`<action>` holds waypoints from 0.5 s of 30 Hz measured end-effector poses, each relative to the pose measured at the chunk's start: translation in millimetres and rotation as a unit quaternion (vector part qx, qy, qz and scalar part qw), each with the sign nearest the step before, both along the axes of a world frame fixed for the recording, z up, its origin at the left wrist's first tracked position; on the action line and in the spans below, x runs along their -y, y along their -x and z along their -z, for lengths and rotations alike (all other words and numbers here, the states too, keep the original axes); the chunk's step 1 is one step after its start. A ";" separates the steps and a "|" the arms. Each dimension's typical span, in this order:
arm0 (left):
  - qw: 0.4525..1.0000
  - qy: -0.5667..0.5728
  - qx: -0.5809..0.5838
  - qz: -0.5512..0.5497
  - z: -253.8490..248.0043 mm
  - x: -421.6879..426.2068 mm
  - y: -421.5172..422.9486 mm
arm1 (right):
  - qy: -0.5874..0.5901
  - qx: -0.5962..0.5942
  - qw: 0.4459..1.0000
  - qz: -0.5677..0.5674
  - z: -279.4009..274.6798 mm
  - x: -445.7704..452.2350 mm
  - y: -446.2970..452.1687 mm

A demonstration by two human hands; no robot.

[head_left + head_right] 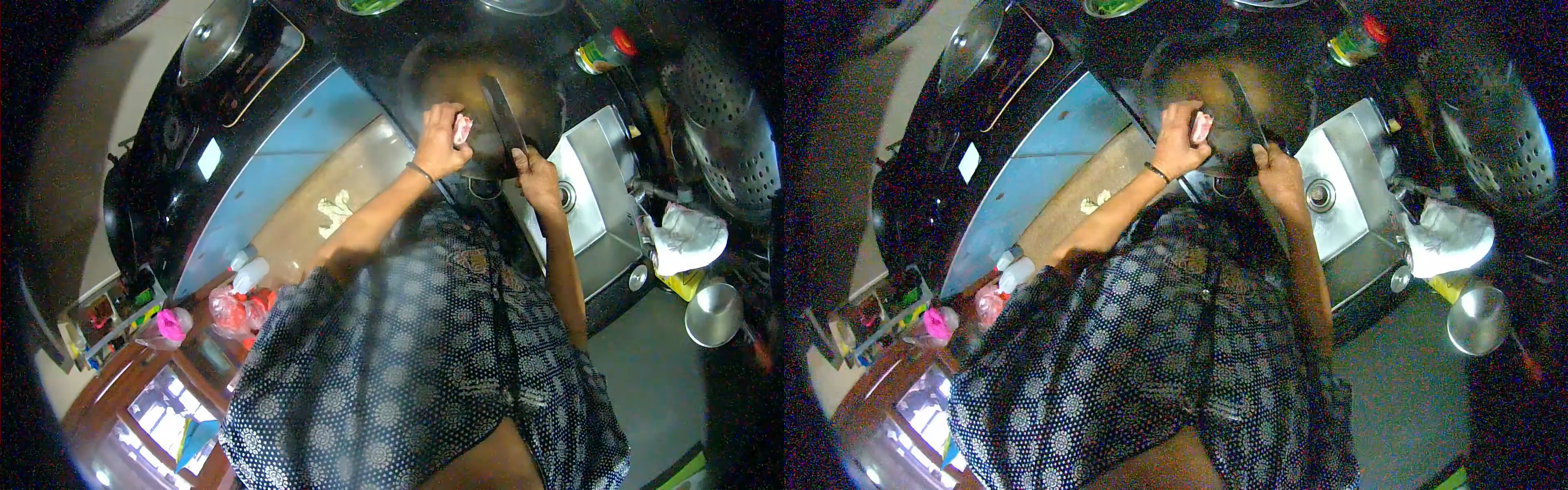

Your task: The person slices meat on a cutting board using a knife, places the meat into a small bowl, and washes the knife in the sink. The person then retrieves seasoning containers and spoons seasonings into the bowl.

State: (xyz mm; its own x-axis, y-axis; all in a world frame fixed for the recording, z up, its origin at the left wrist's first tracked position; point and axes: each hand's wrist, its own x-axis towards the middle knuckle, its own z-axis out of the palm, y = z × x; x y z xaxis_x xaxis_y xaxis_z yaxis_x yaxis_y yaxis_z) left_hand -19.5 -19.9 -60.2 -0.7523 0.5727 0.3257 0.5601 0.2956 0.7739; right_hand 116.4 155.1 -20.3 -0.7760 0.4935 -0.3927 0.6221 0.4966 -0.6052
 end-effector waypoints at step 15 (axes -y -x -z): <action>1.000 0.016 -0.014 0.019 9.6 2.1 3.9 | -0.150 -0.053 0.985 -0.064 10.2 20.5 -12.6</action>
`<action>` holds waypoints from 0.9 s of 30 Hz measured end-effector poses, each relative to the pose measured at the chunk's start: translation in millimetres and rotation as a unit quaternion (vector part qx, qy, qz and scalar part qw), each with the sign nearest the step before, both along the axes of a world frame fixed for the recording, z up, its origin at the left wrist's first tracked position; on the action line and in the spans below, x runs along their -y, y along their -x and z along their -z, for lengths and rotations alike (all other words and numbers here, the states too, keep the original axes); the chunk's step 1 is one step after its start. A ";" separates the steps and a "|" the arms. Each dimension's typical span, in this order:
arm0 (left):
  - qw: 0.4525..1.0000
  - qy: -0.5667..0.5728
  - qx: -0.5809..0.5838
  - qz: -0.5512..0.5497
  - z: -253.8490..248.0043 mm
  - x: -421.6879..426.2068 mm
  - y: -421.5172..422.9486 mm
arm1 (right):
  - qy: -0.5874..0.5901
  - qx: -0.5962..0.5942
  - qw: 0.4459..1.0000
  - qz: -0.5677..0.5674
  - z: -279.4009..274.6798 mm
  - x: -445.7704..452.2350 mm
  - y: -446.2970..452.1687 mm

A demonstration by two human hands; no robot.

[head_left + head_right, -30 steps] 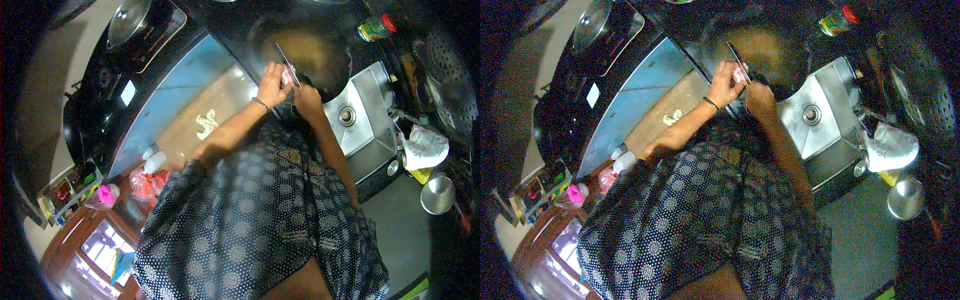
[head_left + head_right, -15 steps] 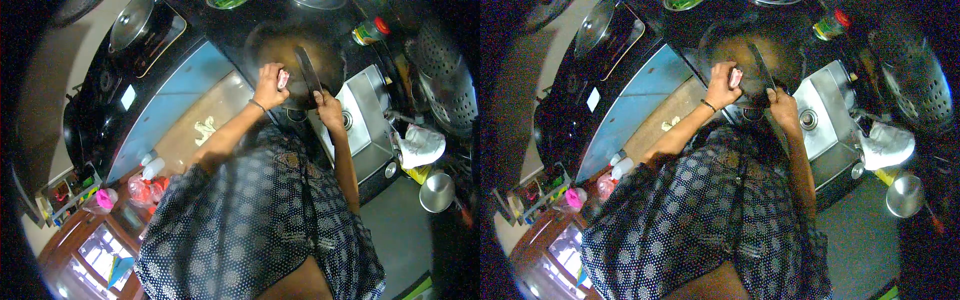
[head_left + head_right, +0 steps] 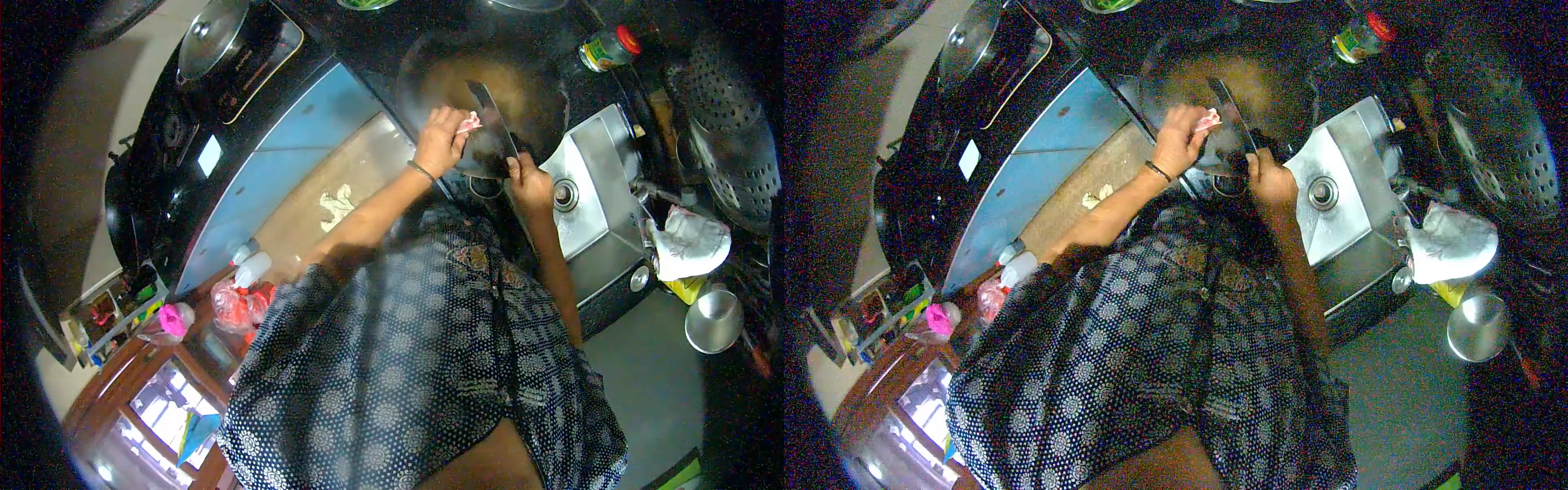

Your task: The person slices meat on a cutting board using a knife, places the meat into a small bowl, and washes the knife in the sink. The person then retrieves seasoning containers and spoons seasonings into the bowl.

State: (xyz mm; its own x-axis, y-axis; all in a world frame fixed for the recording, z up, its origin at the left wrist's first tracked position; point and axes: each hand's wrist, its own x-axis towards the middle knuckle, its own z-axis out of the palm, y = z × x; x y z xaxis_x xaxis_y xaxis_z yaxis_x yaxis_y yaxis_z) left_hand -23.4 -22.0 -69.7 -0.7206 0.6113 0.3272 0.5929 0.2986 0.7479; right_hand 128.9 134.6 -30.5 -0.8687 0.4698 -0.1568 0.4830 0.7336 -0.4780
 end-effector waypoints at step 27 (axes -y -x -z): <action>0.997 0.059 -0.047 0.012 0.4 -7.8 -8.9 | -0.090 -0.020 0.995 -0.048 -6.9 16.2 -5.6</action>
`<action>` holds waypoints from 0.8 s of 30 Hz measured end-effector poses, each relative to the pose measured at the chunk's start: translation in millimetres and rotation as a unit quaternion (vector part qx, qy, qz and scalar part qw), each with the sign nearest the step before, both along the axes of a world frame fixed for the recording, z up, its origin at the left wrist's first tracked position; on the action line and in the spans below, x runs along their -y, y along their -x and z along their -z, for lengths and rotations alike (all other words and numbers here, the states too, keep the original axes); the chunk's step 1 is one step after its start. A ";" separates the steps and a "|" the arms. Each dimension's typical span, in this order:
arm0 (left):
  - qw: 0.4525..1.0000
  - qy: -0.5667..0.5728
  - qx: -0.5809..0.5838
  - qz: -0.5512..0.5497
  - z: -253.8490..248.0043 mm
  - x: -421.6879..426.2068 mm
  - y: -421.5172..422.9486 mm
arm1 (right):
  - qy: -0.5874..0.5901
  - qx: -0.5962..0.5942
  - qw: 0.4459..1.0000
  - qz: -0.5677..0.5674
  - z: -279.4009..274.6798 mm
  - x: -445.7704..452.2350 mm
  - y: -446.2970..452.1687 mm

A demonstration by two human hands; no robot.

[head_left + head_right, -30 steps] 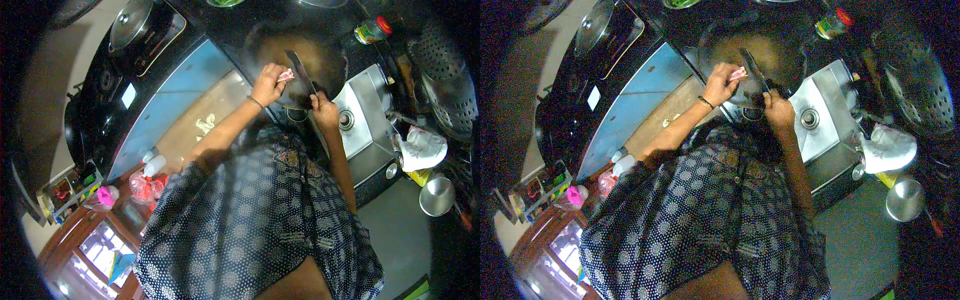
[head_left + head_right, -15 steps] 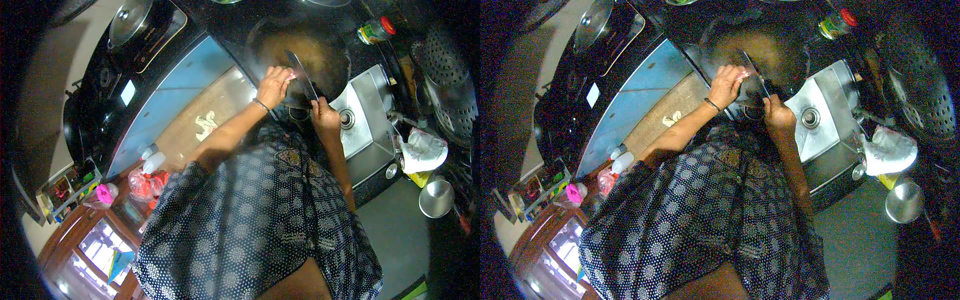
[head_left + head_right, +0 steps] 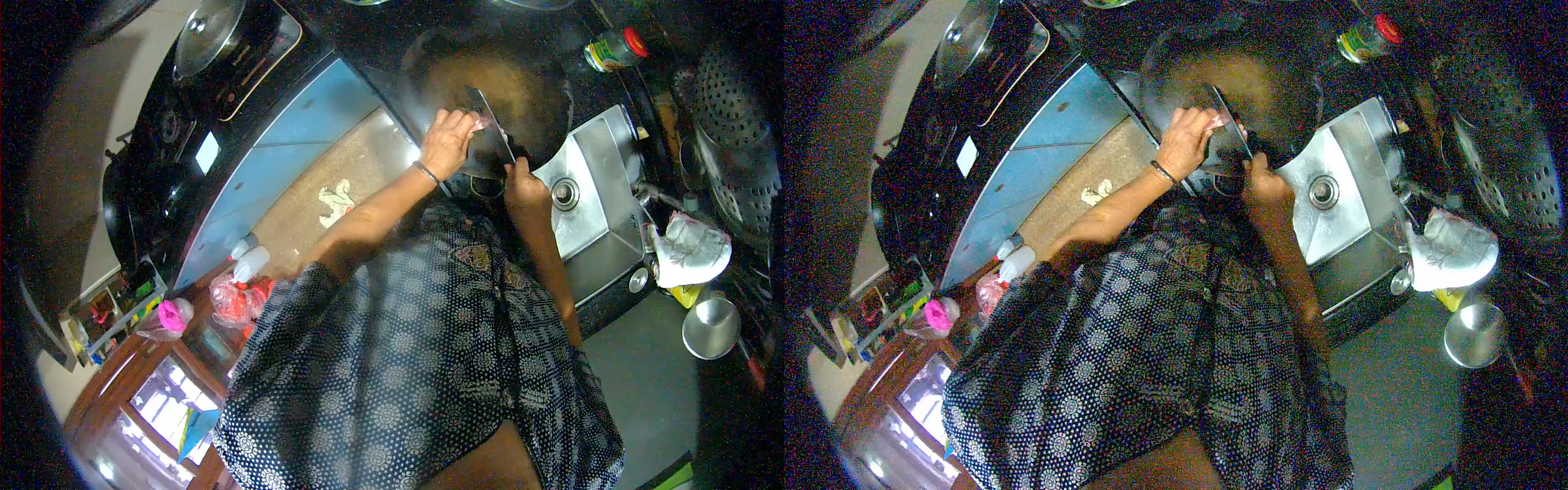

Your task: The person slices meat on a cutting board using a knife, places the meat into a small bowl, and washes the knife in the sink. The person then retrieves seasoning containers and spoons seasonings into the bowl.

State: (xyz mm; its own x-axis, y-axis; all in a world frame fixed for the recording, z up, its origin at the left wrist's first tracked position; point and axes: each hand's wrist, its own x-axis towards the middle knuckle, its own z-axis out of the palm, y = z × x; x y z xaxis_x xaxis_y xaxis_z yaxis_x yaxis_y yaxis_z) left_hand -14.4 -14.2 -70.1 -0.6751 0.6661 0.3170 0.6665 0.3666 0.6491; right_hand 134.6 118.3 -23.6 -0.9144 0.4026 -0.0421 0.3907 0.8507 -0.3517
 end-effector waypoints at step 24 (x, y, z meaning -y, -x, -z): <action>0.997 0.020 -0.018 -0.076 7.7 -8.5 3.3 | 0.091 0.049 0.993 0.065 -12.8 -3.7 11.3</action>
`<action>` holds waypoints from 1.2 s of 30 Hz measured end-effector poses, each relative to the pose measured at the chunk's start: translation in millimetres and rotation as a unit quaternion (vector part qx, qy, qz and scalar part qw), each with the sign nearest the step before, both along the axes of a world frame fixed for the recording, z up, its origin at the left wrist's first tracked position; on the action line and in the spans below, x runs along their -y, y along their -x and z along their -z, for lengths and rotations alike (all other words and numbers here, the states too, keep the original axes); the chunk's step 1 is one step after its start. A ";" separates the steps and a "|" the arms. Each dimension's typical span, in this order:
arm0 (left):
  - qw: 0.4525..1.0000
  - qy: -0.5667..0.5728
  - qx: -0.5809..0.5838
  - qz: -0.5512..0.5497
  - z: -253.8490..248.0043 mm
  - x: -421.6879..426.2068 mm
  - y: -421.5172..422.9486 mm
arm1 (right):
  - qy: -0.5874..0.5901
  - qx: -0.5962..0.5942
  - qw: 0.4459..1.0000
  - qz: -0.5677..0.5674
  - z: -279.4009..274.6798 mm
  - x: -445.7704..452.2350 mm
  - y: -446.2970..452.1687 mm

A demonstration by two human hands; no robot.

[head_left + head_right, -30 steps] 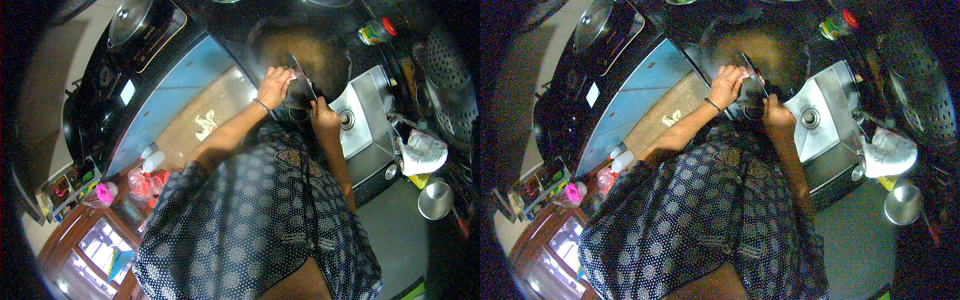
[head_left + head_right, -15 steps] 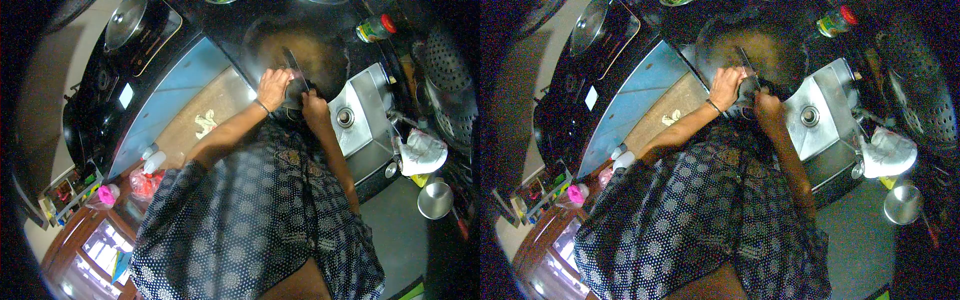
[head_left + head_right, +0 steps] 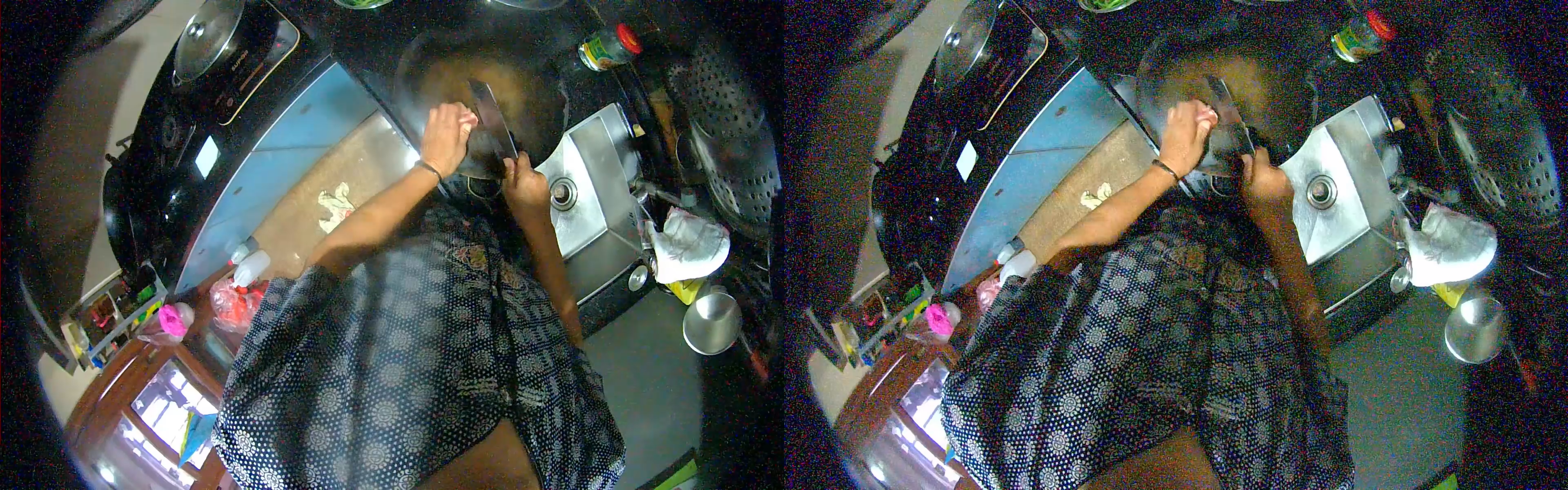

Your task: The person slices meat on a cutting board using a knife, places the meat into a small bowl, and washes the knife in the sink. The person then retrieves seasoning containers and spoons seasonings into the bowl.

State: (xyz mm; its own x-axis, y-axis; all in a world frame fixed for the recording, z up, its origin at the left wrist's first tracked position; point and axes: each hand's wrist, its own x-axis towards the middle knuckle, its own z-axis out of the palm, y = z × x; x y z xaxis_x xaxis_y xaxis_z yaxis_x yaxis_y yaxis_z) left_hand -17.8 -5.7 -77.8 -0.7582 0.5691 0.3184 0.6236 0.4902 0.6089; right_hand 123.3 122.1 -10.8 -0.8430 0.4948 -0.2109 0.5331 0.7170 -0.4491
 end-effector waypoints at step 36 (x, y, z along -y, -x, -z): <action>0.999 -0.044 -0.004 0.010 0.0 4.6 17.5 | -0.058 -0.005 0.998 -0.040 11.9 -0.2 5.5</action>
